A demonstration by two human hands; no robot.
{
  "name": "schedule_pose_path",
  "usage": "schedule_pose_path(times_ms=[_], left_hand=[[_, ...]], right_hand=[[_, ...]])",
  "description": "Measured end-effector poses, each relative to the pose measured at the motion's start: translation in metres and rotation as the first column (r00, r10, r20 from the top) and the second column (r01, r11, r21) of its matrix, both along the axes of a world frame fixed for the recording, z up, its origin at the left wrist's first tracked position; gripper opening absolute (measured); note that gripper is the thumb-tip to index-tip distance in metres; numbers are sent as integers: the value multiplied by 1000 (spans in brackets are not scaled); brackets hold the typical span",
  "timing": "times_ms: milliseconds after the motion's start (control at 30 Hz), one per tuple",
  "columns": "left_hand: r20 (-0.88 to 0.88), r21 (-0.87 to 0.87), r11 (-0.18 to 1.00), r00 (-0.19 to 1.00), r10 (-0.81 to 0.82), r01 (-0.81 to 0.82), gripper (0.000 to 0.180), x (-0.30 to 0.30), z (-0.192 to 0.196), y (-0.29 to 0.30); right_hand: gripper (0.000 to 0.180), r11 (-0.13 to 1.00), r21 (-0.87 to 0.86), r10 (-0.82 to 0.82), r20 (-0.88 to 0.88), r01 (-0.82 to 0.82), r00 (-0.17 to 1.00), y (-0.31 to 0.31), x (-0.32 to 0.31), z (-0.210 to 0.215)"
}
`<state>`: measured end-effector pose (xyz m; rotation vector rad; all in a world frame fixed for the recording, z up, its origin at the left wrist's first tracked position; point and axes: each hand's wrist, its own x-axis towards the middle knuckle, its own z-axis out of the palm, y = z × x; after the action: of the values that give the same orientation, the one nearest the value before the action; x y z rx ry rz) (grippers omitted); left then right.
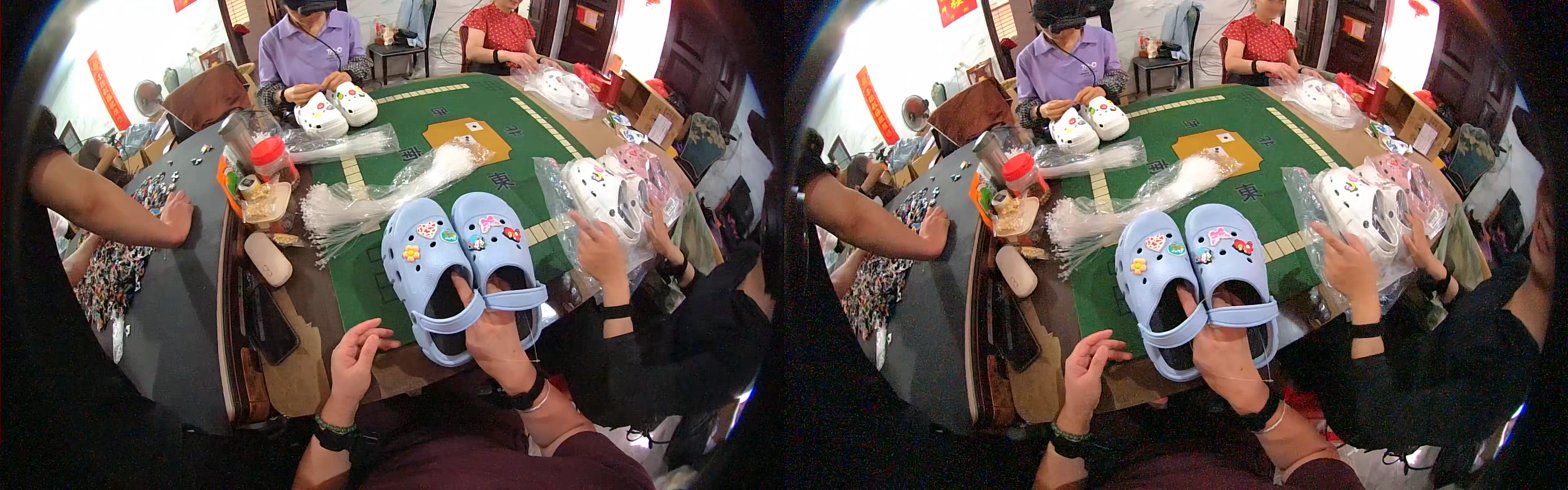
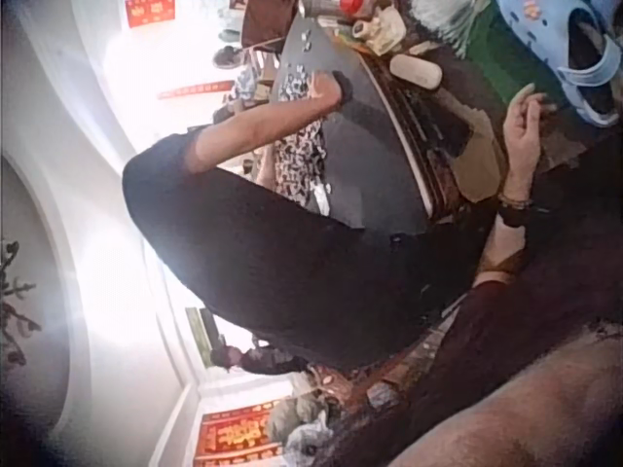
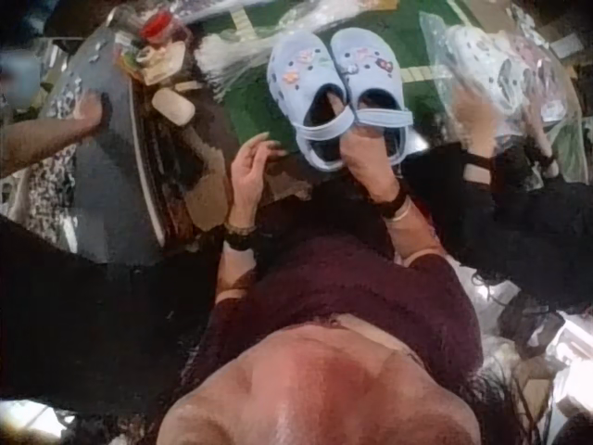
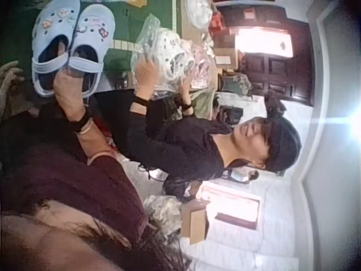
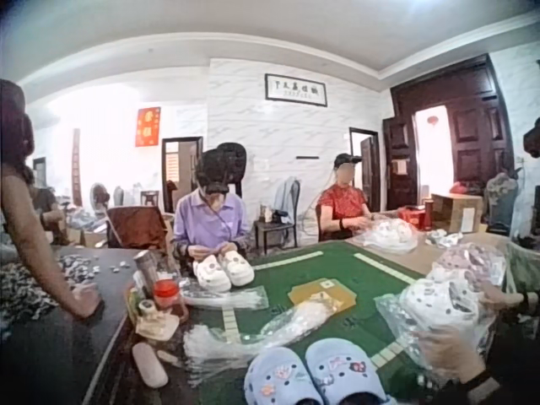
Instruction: Decorating and assembling clog-style footwear by attaching various charms and ornaments to the upper material.
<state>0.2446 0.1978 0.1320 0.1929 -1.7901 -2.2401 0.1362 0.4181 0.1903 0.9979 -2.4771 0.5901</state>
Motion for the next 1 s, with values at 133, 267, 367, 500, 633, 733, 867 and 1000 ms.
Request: schedule_pose_path(times_ms=[133,267,367,500,633,733,867,1000], left_hand=[[7,-16,1000,1000,0,0,31,1,1,0],[-8,-31,1000,1000,-7,6,31,-1,1,1],[1,-30,1000,1000,-4,4,30,-1,3,2],[-12,-48,999,1000,7,-7,30,0,1,1],[-20,-48,999,1000,-1,0,30,-1,1,2],[-2,-78,997,1000,8,-8,30,-1,2,2],[-7,-54,999,1000,-2,2,31,-1,1,1],[1,-58,998,1000,4,-4,30,-1,-1,0]], right_hand=[[61,1000,-9,-6,29,6,1000,-1,1,2],[61,1000,-12,-10,36,10,999,1,0,1],[59,1000,-12,-8,28,8,1000,3,0,-2],[56,1000,8,18,80,-19,997,0,-3,4],[55,1000,1,-9,38,9,999,0,-6,-2],[55,999,-36,0,49,1,999,2,-6,-3],[54,1000,6,-8,3,8,1000,2,0,-3],[55,1000,-22,-9,2,9,1000,1,0,-2]])
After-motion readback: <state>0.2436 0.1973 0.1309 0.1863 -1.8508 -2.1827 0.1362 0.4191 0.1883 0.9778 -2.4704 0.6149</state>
